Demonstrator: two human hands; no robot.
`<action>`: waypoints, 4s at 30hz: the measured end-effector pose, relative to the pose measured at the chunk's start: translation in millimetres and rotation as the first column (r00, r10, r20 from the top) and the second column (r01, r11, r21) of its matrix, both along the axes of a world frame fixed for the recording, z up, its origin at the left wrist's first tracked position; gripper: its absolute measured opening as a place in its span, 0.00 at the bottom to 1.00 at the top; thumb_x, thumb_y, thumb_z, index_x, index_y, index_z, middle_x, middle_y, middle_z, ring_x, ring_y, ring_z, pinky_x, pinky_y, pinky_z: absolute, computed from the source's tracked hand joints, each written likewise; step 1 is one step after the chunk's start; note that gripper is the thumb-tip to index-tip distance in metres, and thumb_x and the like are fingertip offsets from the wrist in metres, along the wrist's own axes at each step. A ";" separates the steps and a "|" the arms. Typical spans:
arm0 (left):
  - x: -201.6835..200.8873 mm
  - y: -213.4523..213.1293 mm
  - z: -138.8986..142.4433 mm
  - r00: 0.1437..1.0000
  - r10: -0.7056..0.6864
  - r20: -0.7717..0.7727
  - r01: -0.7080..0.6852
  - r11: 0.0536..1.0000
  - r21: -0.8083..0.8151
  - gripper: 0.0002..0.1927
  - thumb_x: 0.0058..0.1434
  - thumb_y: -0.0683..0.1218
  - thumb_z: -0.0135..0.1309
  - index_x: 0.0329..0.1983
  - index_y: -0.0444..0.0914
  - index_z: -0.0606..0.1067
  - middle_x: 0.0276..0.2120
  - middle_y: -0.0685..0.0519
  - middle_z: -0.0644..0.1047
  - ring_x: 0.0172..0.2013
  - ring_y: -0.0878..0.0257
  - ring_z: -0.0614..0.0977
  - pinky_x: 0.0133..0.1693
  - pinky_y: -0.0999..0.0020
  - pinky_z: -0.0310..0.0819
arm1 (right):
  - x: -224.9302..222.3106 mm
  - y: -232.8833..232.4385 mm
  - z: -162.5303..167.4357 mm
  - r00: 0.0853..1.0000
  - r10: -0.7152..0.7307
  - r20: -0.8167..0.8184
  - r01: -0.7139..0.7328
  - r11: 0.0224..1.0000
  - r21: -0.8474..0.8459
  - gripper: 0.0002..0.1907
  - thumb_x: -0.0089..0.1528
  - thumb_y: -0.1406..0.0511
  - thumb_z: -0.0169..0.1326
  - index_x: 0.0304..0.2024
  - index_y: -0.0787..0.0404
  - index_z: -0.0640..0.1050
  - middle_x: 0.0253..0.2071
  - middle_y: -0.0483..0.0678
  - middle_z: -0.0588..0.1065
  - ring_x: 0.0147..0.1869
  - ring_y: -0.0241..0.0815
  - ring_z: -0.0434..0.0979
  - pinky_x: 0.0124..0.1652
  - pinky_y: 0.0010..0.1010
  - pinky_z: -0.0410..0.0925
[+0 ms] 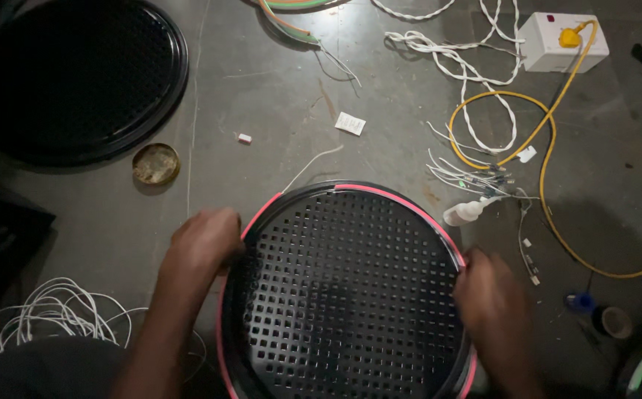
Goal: The person applies glue to a black perforated circular tray and presses a pink LED strip along its edge. They use pliers to cut the strip and continue gluing it around the perimeter.
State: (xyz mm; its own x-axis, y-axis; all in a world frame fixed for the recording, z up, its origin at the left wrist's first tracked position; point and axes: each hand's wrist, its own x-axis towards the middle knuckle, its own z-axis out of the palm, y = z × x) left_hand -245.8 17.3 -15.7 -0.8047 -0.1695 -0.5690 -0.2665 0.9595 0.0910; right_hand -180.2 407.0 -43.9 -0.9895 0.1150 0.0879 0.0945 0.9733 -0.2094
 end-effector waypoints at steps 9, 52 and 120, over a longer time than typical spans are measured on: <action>-10.2 19.3 13.9 0.894 0.149 -0.423 -0.081 0.981 0.175 0.13 0.65 0.53 0.52 0.49 0.45 0.79 0.43 0.42 0.81 0.48 0.42 0.81 0.51 0.47 0.73 | 42.9 -9.5 77.8 0.946 0.003 0.323 0.122 0.922 -0.367 0.25 0.62 0.60 0.60 0.61 0.55 0.76 0.33 0.48 0.78 0.36 0.46 0.85 0.43 0.37 0.74; -78.1 66.4 -14.6 0.641 -0.221 -0.735 0.582 0.765 0.277 0.20 0.55 0.37 0.54 0.48 0.49 0.83 0.40 0.47 0.79 0.44 0.48 0.81 0.46 0.54 0.74 | -73.1 25.7 9.0 0.904 -0.205 0.376 0.272 0.953 -0.136 0.40 0.53 0.46 0.66 0.56 0.66 0.71 0.40 0.62 0.80 0.44 0.60 0.83 0.45 0.48 0.73; -74.9 67.6 -34.0 0.539 -0.213 -0.815 0.636 0.737 0.228 0.17 0.56 0.39 0.54 0.45 0.48 0.84 0.38 0.51 0.80 0.44 0.52 0.81 0.44 0.55 0.74 | -84.9 -48.0 24.4 0.911 0.357 -0.208 -0.396 0.898 -0.193 0.29 0.56 0.78 0.53 0.60 0.58 0.78 0.57 0.58 0.74 0.56 0.53 0.78 0.51 0.38 0.73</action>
